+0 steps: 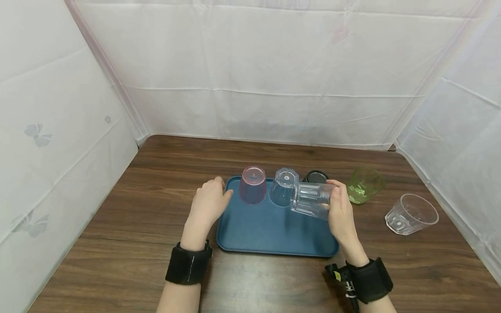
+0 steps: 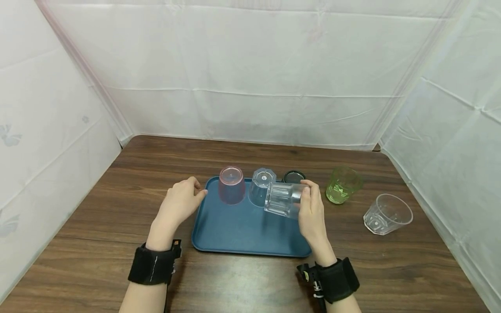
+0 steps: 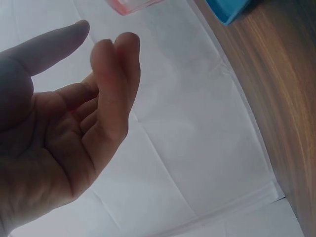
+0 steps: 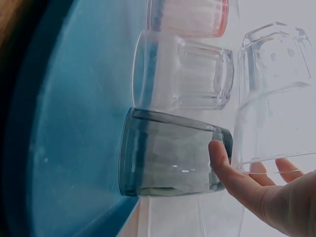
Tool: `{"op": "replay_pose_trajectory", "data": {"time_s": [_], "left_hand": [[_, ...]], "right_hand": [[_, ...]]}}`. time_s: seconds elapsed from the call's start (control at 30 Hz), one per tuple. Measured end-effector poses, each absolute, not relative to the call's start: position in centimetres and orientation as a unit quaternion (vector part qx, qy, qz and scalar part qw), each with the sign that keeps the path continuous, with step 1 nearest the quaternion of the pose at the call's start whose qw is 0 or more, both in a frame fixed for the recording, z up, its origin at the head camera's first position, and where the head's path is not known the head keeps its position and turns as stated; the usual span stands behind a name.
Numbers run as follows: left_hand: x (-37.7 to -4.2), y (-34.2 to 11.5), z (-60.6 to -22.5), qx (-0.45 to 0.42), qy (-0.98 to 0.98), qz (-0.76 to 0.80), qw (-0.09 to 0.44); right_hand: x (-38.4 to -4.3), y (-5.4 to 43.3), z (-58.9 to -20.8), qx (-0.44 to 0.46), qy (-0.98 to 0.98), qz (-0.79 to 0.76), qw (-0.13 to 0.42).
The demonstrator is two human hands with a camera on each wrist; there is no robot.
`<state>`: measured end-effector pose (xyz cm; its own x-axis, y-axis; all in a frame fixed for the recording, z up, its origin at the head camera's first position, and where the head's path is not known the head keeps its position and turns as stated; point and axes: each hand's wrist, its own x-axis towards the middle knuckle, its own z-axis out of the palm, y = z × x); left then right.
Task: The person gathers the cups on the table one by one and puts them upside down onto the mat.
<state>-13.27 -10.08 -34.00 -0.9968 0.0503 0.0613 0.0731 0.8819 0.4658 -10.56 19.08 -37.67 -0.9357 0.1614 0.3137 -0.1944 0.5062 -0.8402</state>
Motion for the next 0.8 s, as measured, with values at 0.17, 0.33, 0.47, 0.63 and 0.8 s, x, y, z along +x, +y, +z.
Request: {"op": "replay_pose_trajectory", "data": {"time_s": [0.17, 0.33, 0.47, 0.63, 0.8], "left_hand": [[-13.0, -9.7, -33.8, -0.048, -0.962, -0.258, 0.075], [-12.8, -9.3, -33.6, -0.065, -0.955, -0.271, 0.100], [-12.8, -9.1, -33.5, -0.069, -0.953, -0.276, 0.108], [-12.8, -8.4, -33.4, -0.086, -0.944, -0.295, 0.118], [-12.8, -7.7, -33.4, -0.093, -0.939, -0.311, 0.114]], "right_hand": [[-10.7, 18.7, -37.6, 0.017, -0.837, 0.524, 0.156], [-10.9, 18.4, -37.3, 0.022, -0.832, 0.535, 0.147], [-11.0, 18.1, -37.1, 0.022, -0.831, 0.536, 0.149], [-11.2, 17.8, -36.9, 0.025, -0.828, 0.541, 0.145], [-11.4, 17.5, -36.7, 0.033, -0.811, 0.566, 0.141]]}}
